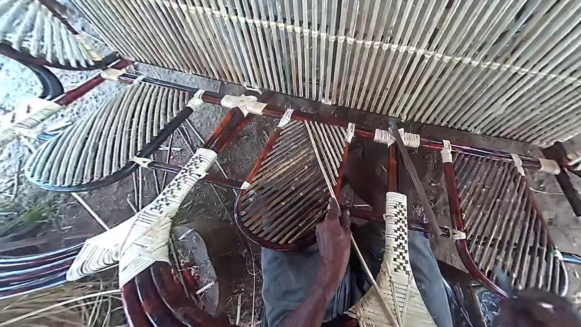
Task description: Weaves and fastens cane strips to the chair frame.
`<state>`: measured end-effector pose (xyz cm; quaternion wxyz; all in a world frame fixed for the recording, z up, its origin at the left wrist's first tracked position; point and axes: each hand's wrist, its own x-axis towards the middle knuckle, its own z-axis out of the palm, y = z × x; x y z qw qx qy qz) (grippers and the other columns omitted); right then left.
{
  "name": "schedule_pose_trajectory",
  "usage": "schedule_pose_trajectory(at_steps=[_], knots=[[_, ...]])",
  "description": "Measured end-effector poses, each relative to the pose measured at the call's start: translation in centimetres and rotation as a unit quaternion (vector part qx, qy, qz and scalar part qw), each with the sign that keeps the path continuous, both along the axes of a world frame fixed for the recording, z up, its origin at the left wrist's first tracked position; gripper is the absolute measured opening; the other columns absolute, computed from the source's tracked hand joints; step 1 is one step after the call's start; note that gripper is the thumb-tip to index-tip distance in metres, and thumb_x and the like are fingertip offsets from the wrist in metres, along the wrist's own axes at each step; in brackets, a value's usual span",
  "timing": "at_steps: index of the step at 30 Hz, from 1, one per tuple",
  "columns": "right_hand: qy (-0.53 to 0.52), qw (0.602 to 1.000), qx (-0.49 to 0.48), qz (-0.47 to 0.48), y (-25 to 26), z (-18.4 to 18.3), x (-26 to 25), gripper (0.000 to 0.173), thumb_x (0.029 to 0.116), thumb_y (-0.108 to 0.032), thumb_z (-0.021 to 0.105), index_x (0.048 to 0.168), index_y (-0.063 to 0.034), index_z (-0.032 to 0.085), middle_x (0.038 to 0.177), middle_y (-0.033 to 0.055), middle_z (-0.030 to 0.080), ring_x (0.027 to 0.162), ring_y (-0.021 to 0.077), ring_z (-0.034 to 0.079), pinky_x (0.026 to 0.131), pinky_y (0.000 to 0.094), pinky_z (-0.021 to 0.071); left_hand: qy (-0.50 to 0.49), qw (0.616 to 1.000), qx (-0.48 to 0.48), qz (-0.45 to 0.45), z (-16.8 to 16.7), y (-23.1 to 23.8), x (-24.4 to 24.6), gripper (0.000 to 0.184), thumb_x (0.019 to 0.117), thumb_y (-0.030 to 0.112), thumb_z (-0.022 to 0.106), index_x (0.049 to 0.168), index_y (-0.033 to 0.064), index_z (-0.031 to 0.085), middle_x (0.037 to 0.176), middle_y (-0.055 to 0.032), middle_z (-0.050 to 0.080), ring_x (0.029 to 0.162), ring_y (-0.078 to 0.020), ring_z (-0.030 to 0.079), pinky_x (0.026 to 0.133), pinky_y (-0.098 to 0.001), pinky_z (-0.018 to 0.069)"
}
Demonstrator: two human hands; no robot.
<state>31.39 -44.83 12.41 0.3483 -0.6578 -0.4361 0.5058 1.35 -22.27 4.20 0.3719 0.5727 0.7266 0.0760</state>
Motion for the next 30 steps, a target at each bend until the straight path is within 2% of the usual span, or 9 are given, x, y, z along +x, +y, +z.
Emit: schedule_pose_trajectory(at_steps=[2,3,5,7,9,12,14,19,30], knots=[[0.132,0.988,0.003,-0.081,5.3,2.1,-1.7,0.043,0.1049,-0.032,0.055,0.143,-0.0249,0.036,0.103,-0.0031,0.068,0.081,0.0179,0.069,0.071,0.0426,0.0611,0.018,1.0,0.012,-0.009,0.0,-0.2,0.2,0.049,0.1065,0.026,0.058,0.152,0.0071,0.051,0.079,-0.0128,0.073,0.071,-0.0268,0.073,0.074,-0.0448,0.061],[0.175,0.979,-0.016,-0.104,7.8,2.3,-2.8,0.046,0.1049,-0.034,0.054,0.147,-0.0271,0.035,0.103,-0.0018,0.07,0.077,0.0192,0.07,0.068,0.0429,0.0626,0.023,1.0,0.01,-0.013,0.0,-0.2,0.3,0.048,0.1069,0.026,0.057,0.151,0.0074,0.052,0.079,-0.0124,0.073,0.072,-0.0265,0.073,0.075,-0.0443,0.061],[0.163,0.982,-0.061,-0.08,12.0,0.6,-5.3,0.051,0.1052,-0.029,0.045,0.153,-0.02,0.032,0.097,0.002,0.068,0.068,0.0178,0.067,0.059,0.0383,0.0613,0.023,0.999,0.013,-0.018,0.1,-0.1,0.4,0.047,0.1064,0.024,0.057,0.149,0.0058,0.054,0.079,-0.0124,0.074,0.073,-0.0267,0.073,0.076,-0.0441,0.0609],[0.068,0.994,-0.085,0.014,15.7,-2.4,-7.5,0.051,0.1037,-0.026,0.048,0.153,-0.014,0.043,0.092,0.0053,0.069,0.061,0.0163,0.064,0.053,0.0336,0.0571,0.019,0.999,0.021,-0.018,0.0,-0.1,0.5,0.047,0.1049,0.021,0.059,0.149,0.0042,0.054,0.08,-0.0133,0.073,0.073,-0.0279,0.072,0.077,-0.0451,0.06],[-0.085,0.985,-0.054,0.138,19.3,-4.4,-9.2,0.046,0.1016,-0.024,0.055,0.148,-0.0218,0.055,0.093,0.0014,0.071,0.066,0.0126,0.065,0.06,0.0332,0.0581,0.014,0.999,0.042,-0.013,-0.3,-0.5,0.6,0.048,0.1031,0.018,0.061,0.148,0.0016,0.055,0.078,-0.0145,0.073,0.071,-0.0298,0.072,0.073,-0.0471,0.0602],[-0.282,0.92,0.09,0.257,24.2,-5.8,-10.6,0.045,0.0956,-0.022,0.068,0.14,-0.0285,0.065,0.099,0.0003,0.073,0.078,0.0163,0.07,0.07,0.0429,0.0608,0.017,0.996,0.085,-0.017,-0.7,-0.6,0.6,0.047,0.0996,0.014,0.064,0.143,-0.0016,0.058,0.075,-0.0134,0.071,0.066,-0.0287,0.07,0.068,-0.0459,0.0602],[-0.326,0.882,0.152,0.305,26.6,-6.1,-10.9,0.039,0.0953,-0.024,0.068,0.134,-0.0282,0.07,0.098,0.0006,0.072,0.077,0.0186,0.07,0.066,0.0444,0.0589,0.017,0.994,0.111,-0.019,-1.0,-0.8,0.7,0.048,0.096,0.012,0.066,0.141,-0.0039,0.06,0.074,-0.0135,0.071,0.063,-0.0288,0.07,0.064,-0.0463,0.0597],[-0.351,0.84,0.153,0.385,28.5,-6.0,-11.9,0.03,0.0984,-0.029,0.065,0.127,-0.0308,0.074,0.097,-0.0013,0.072,0.079,0.0178,0.07,0.064,0.0433,0.0569,0.02,0.992,0.128,-0.014,-1.1,-0.9,0.8,0.048,0.0928,0.01,0.067,0.138,-0.0048,0.062,0.073,-0.0135,0.07,0.06,-0.0291,0.069,0.061,-0.0451,0.0592],[-0.364,0.807,0.164,0.436,29.6,-5.7,-12.1,0.026,0.0983,-0.029,0.063,0.12,-0.0286,0.076,0.091,-0.0024,0.07,0.075,0.0163,0.069,0.062,0.0391,0.0555,0.034,0.986,0.163,-0.003,-1.4,-0.9,0.9,0.042,0.0914,0.01,0.065,0.131,-0.0046,0.068,0.066,-0.0106,0.068,0.054,-0.0254,0.066,0.055,-0.0409,0.0572]])
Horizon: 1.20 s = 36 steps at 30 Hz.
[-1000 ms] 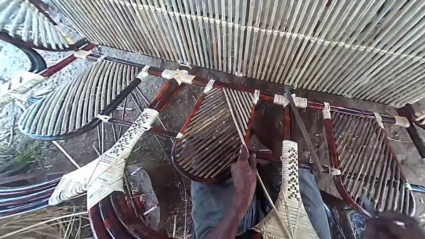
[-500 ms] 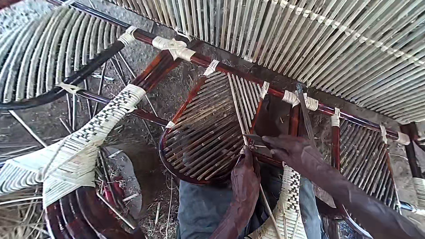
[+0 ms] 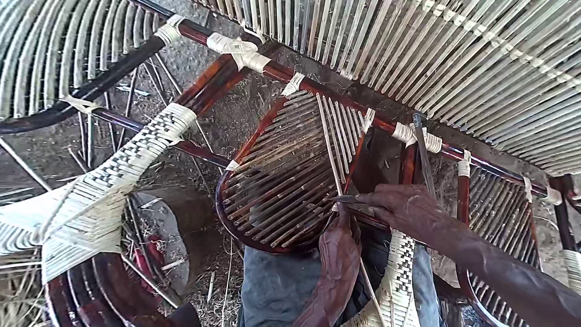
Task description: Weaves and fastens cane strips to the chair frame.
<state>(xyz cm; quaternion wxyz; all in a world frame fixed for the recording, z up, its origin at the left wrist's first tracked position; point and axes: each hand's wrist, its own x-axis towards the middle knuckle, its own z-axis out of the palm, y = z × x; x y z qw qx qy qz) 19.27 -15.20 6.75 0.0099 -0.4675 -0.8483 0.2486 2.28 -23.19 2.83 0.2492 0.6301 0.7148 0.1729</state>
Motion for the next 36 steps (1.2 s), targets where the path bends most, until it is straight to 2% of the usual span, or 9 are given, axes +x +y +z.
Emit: schedule_pose_trajectory(at_steps=[3,5,7,10,13,16,21,27,36], knots=[[-0.003,1.0,-0.002,0.005,0.2,0.0,0.0,0.025,0.0993,-0.031,0.062,0.12,-0.0286,0.076,0.092,-0.0017,0.071,0.077,0.0173,0.07,0.064,0.0403,0.0564,-0.029,0.999,-0.01,0.02,0.1,0.1,-0.1,0.043,0.0912,0.01,0.066,0.132,-0.0038,0.068,0.065,-0.0091,0.068,0.054,-0.0227,0.065,0.056,-0.0398,0.0569],[0.004,1.0,-0.027,0.001,0.7,0.3,0.2,0.026,0.099,-0.029,0.064,0.122,-0.0296,0.076,0.096,-0.0027,0.073,0.082,0.0163,0.071,0.069,0.0411,0.0576,-0.136,0.983,-0.083,0.092,0.9,0.6,-0.2,0.042,0.0927,0.011,0.072,0.134,0.0014,0.067,0.073,-0.0061,0.072,0.062,-0.0162,0.068,0.064,-0.0356,0.059],[0.011,0.999,-0.037,0.005,1.4,0.8,0.5,0.026,0.0983,-0.027,0.066,0.121,-0.0305,0.076,0.093,-0.0042,0.072,0.08,0.0147,0.07,0.069,0.0403,0.0572,-0.323,0.911,-0.151,0.208,1.6,1.7,-0.4,0.038,0.0897,0.002,0.077,0.127,0.0052,0.07,0.086,-0.0056,0.078,0.072,-0.0142,0.076,0.07,-0.0311,0.0658],[-0.005,0.998,-0.053,0.022,2.6,2.2,0.9,0.026,0.0985,-0.026,0.067,0.122,-0.0318,0.076,0.094,-0.0043,0.073,0.084,0.0151,0.07,0.075,0.0414,0.0571,-0.543,0.748,-0.199,0.326,3.2,3.8,-0.3,0.018,0.0924,-0.009,0.067,0.11,-0.0054,0.069,0.087,-0.0152,0.073,0.069,-0.0208,0.071,0.067,-0.0339,0.0633],[0.006,0.997,-0.069,0.038,3.4,2.1,1.1,0.025,0.098,-0.025,0.068,0.121,-0.0311,0.077,0.096,-0.0027,0.074,0.088,0.0164,0.07,0.078,0.0432,0.0572,-0.62,0.662,-0.246,0.341,3.6,5.5,-0.1,0.01,0.098,0.006,0.067,0.091,-0.0011,0.066,0.065,-0.0063,0.056,0.048,-0.0098,0.048,0.046,-0.0225,0.043],[0.027,0.994,-0.093,0.049,4.0,1.8,1.0,0.021,0.0983,-0.024,0.068,0.117,-0.0288,0.078,0.096,-0.0025,0.074,0.088,0.016,0.071,0.079,0.0435,0.0575,-0.59,0.697,-0.237,0.332,3.0,5.8,0.5,0.01,0.0946,0.007,0.073,0.091,-0.0002,0.067,0.057,-0.0036,0.049,0.041,-0.0068,0.037,0.039,-0.0199,0.0309],[0.04,0.995,-0.082,0.045,3.9,1.0,1.0,0.021,0.0976,-0.024,0.068,0.116,-0.0266,0.078,0.097,-0.002,0.075,0.09,0.0172,0.071,0.08,0.0462,0.0576,-0.512,0.773,-0.186,0.324,1.3,5.0,1.6,0.015,0.0914,0.013,0.079,0.095,0.0032,0.067,0.067,-0.0059,0.058,0.048,-0.0114,0.042,0.045,-0.0261,0.0335],[0.007,1.0,-0.028,-0.003,2.2,0.9,0.7,0.022,0.0975,-0.024,0.068,0.117,-0.0265,0.078,0.1,-0.002,0.075,0.091,0.0185,0.072,0.077,0.0476,0.0582,-0.419,0.84,-0.145,0.312,0.2,4.5,2.3,0.025,0.0874,0.019,0.084,0.101,0.004,0.069,0.082,-0.0087,0.069,0.074,-0.019,0.065,0.07,-0.0405,0.0541],[-0.03,0.984,0.131,-0.114,-3.0,0.4,-1.0,0.026,0.0966,-0.023,0.066,0.12,-0.0232,0.078,0.09,0.0047,0.071,0.073,0.0246,0.07,0.06,0.0465,0.057,-0.373,0.873,-0.151,0.275,-0.1,4.3,2.4,0.028,0.0856,0.024,0.085,0.096,0.0065,0.065,0.07,-0.0065,0.059,0.059,-0.0198,0.055,0.056,-0.0408,0.0472]])
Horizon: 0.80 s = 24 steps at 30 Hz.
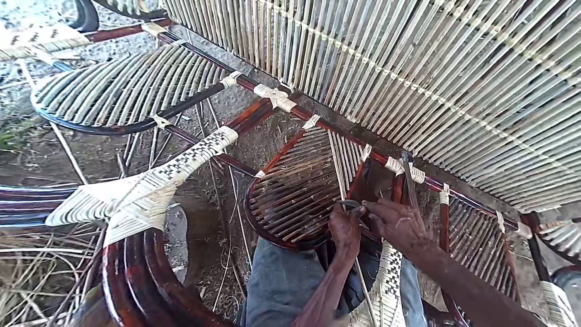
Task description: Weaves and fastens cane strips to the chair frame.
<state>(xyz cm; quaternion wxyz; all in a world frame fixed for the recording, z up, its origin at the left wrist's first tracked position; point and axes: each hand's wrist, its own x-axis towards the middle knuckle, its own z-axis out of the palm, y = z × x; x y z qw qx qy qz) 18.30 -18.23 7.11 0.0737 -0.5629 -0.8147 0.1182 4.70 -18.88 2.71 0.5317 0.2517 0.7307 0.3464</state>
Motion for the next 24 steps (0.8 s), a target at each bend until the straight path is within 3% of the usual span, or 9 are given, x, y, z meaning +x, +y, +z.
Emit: schedule_pose_trajectory(at_steps=[6,9,11,13,15,17,19,21,24], knots=[[-0.072,0.992,0.058,-0.083,-1.9,0.5,-2.5,0.025,0.0961,-0.02,0.067,0.118,-0.02,0.077,0.089,0.0106,0.07,0.069,0.031,0.068,0.054,0.0472,0.0533,-0.015,0.999,0.036,-0.01,0.7,-0.6,-0.2,0.024,0.091,0.023,0.08,0.097,0.0059,0.065,0.069,-0.0088,0.059,0.054,-0.021,0.054,0.05,-0.04,0.0466],[-0.123,0.982,0.038,-0.135,-2.5,0.9,-4.2,0.028,0.0952,-0.02,0.067,0.122,-0.0218,0.076,0.092,0.0116,0.071,0.072,0.0322,0.069,0.054,0.0473,0.0533,-0.014,0.998,0.058,-0.015,0.8,-0.7,-0.4,0.026,0.0928,0.026,0.078,0.097,0.0048,0.063,0.072,-0.0108,0.057,0.059,-0.0244,0.052,0.054,-0.0444,0.0451],[-0.111,0.98,-0.054,-0.155,-2.0,2.3,-4.7,0.028,0.0996,-0.024,0.062,0.125,-0.0243,0.074,0.098,0.0108,0.072,0.081,0.0329,0.071,0.062,0.051,0.0553,-0.026,0.997,0.076,-0.005,0.3,-0.8,-0.6,0.026,0.0923,0.026,0.079,0.096,0.0055,0.064,0.071,-0.0102,0.057,0.057,-0.0238,0.052,0.052,-0.0436,0.0454],[-0.02,0.962,-0.234,-0.14,0.6,5.0,-3.7,0.028,0.104,-0.026,0.058,0.127,-0.0206,0.072,0.107,0.0137,0.074,0.095,0.0361,0.071,0.078,0.0605,0.0553,-0.025,0.997,0.076,0.015,0.3,-0.2,-0.7,0.027,0.0879,0.026,0.083,0.092,0.0048,0.067,0.07,-0.0078,0.058,0.061,-0.0216,0.053,0.059,-0.0435,0.0453],[0.07,0.946,-0.304,-0.085,3.4,5.2,-2.2,0.023,0.1039,-0.021,0.061,0.121,-0.013,0.075,0.097,0.0139,0.073,0.083,0.0308,0.069,0.075,0.0551,0.0545,0.003,0.998,0.063,0.012,1.0,0.4,-1.2,0.035,0.0874,0.034,0.083,0.092,0.0035,0.067,0.071,-0.0079,0.058,0.065,-0.0223,0.054,0.063,-0.0457,0.0466],[-0.022,0.968,-0.248,-0.021,4.4,4.8,-2.0,0.026,0.1033,-0.025,0.06,0.126,-0.0231,0.074,0.107,0.0082,0.075,0.094,0.0291,0.071,0.081,0.0555,0.0556,0.02,0.999,0.043,-0.005,1.4,0.5,-1.4,0.041,0.0922,0.043,0.077,0.097,0.0032,0.067,0.077,-0.0111,0.061,0.071,-0.0262,0.058,0.067,-0.0493,0.0485],[-0.132,0.982,-0.111,0.071,4.2,4.0,-2.1,0.028,0.1026,-0.025,0.058,0.127,-0.0278,0.072,0.106,0.0081,0.073,0.09,0.0312,0.071,0.071,0.0531,0.0568,0.021,0.999,0.036,-0.025,1.0,0.6,-1.5,0.044,0.0974,0.045,0.07,0.108,0.0023,0.066,0.088,-0.0154,0.065,0.079,-0.0305,0.062,0.074,-0.0537,0.0517],[-0.116,0.988,-0.031,0.1,3.5,2.5,-1.6,0.027,0.1002,-0.023,0.061,0.123,-0.026,0.074,0.098,0.0082,0.072,0.081,0.0294,0.071,0.063,0.0483,0.0571,0.0,0.999,0.041,-0.028,0.3,0.3,-1.4,0.043,0.099,0.042,0.068,0.112,0.0018,0.065,0.091,-0.0162,0.064,0.079,-0.03,0.061,0.074,-0.0526,0.0512],[-0.04,0.995,-0.041,0.081,2.8,0.8,-1.8,0.027,0.099,-0.022,0.064,0.123,-0.0187,0.075,0.102,0.0087,0.073,0.083,0.0286,0.072,0.069,0.05,0.0587,-0.108,0.993,0.042,-0.032,-0.3,0.1,-1.4,0.036,0.1073,0.04,0.054,0.122,0.007,0.06,0.088,-0.0114,0.059,0.068,-0.0223,0.054,0.061,-0.0414,0.0475]])
